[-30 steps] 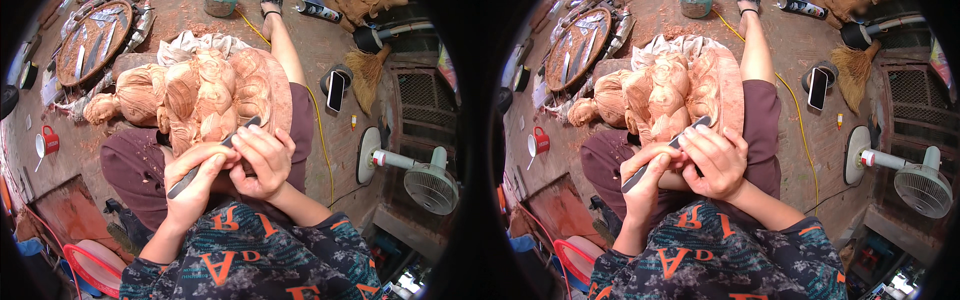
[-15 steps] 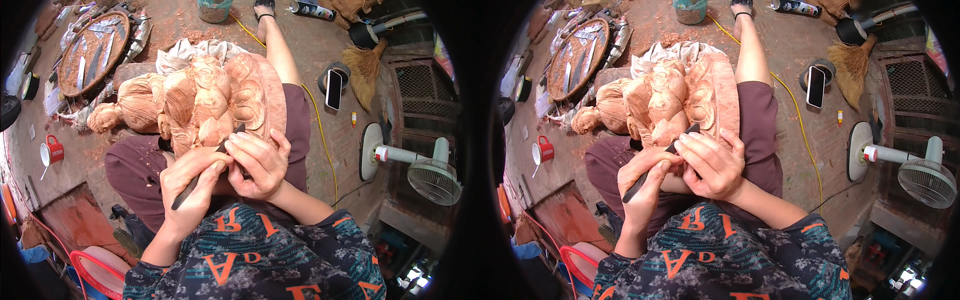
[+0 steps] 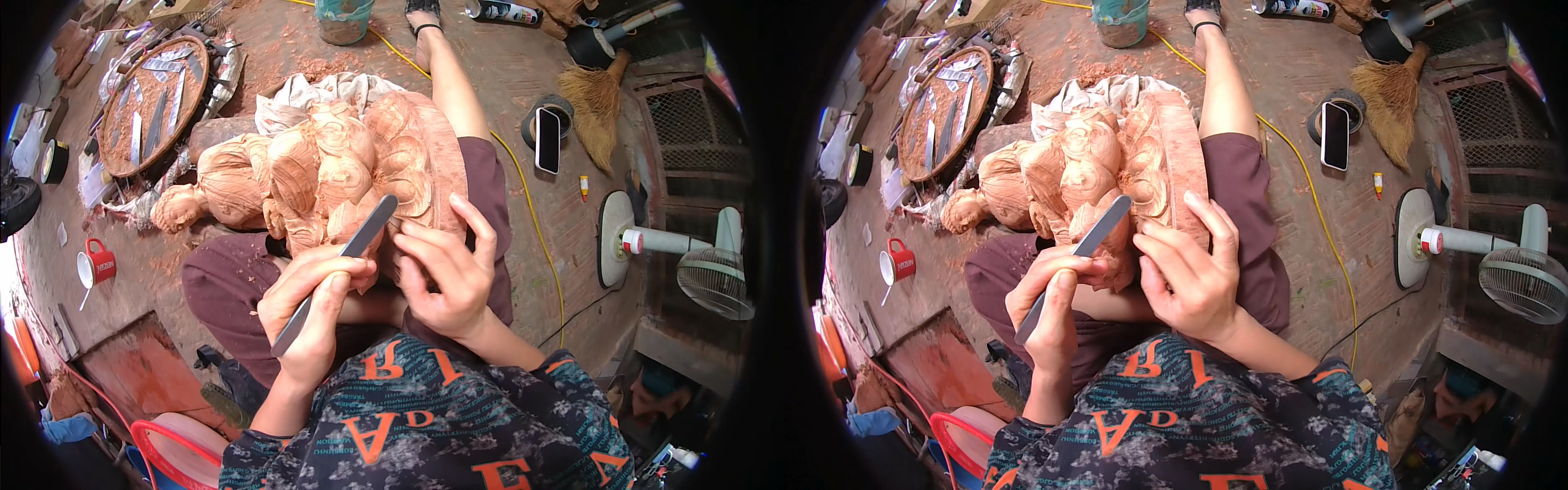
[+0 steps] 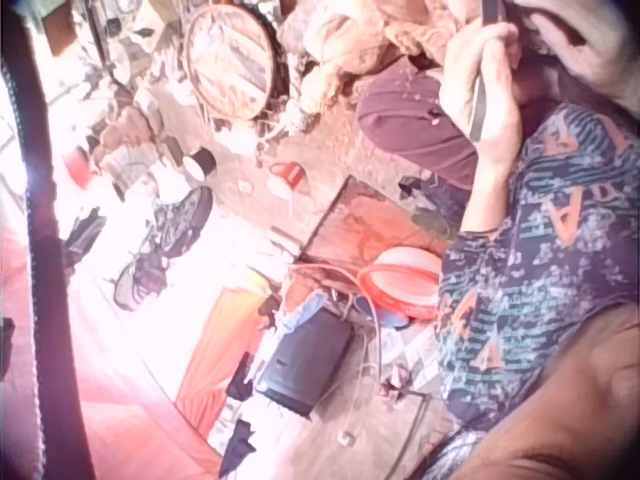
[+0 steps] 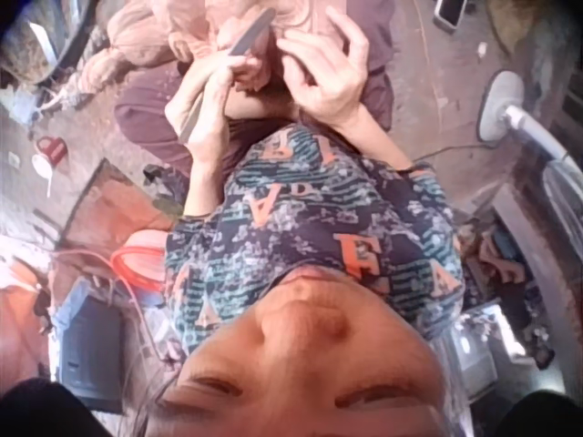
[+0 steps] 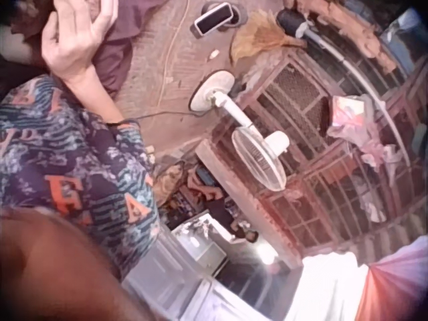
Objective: The person is carving a wooden sculpture of a figure, likely a deity, using a chisel. They are seated on the floor, holding the wood between their legs, and meticulously refining the details of the figure's face and hair.
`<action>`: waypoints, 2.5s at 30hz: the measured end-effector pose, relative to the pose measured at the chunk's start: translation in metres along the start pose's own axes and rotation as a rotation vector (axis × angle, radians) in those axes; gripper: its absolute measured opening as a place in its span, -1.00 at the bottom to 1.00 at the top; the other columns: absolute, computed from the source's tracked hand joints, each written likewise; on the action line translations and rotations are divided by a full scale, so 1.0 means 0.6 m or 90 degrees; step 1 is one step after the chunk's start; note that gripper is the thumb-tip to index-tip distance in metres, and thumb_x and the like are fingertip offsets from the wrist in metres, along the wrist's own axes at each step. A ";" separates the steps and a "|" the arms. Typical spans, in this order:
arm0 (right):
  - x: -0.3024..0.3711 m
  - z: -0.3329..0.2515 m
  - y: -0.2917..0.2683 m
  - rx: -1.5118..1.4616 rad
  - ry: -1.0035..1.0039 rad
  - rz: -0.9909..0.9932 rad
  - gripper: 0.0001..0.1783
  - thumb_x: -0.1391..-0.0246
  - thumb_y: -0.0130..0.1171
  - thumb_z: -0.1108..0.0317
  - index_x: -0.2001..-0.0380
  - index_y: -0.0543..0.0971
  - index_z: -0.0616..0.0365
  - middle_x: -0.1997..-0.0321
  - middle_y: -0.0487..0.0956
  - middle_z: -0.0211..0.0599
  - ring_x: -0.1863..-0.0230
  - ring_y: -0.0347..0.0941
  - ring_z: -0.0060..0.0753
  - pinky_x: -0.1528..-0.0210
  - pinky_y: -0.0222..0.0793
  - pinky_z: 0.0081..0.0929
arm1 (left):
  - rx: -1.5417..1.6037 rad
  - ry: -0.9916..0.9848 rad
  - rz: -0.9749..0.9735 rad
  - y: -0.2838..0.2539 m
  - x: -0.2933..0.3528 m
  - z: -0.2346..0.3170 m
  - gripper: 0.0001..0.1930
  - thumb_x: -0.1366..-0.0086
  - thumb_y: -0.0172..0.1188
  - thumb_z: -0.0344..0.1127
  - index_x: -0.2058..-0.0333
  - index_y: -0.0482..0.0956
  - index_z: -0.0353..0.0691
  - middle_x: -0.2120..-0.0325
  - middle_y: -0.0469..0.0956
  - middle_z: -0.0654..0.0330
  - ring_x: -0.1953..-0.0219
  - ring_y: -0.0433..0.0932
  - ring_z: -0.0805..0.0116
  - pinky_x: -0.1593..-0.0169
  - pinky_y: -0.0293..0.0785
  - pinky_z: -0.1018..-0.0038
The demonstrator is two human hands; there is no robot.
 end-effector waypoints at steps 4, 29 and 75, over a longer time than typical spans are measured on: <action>-0.003 -0.005 -0.009 -0.011 0.045 0.036 -0.60 0.14 0.21 0.39 0.13 0.60 0.17 -0.02 0.53 -0.20 -0.11 0.38 -0.11 -0.19 0.21 -0.06 | 0.037 0.000 -0.005 0.004 0.004 -0.005 -0.85 -0.23 0.08 -0.60 0.27 0.61 -0.44 0.33 0.59 0.05 0.35 0.56 0.40 0.26 0.48 0.55; 0.010 -0.022 0.007 -0.063 0.000 0.101 -0.58 0.17 0.19 0.47 0.12 0.62 0.16 0.04 0.58 -0.34 0.08 0.48 -0.34 0.12 0.33 -0.49 | 0.080 -0.043 -0.063 0.032 0.002 -0.024 -0.84 -0.29 0.05 -0.55 0.27 0.62 -0.44 0.29 0.59 0.02 0.27 0.60 0.36 0.16 0.53 0.53; -0.243 0.033 0.069 0.074 -0.037 -0.701 -0.66 0.44 0.33 0.16 0.56 0.59 0.19 0.51 0.60 -0.11 0.31 0.58 -0.07 -0.10 0.01 0.31 | 0.142 -0.044 -0.346 0.048 -0.206 -0.004 -0.89 -0.18 0.29 -0.43 0.33 0.58 -0.32 0.41 0.61 0.24 0.37 0.56 0.57 0.27 0.49 0.65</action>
Point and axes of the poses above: each hand's wrist, its own x-axis away from the middle knuckle, its own y-axis out of the palm, z = x × y, the point moved 7 cm from there along -x, towards the middle knuckle
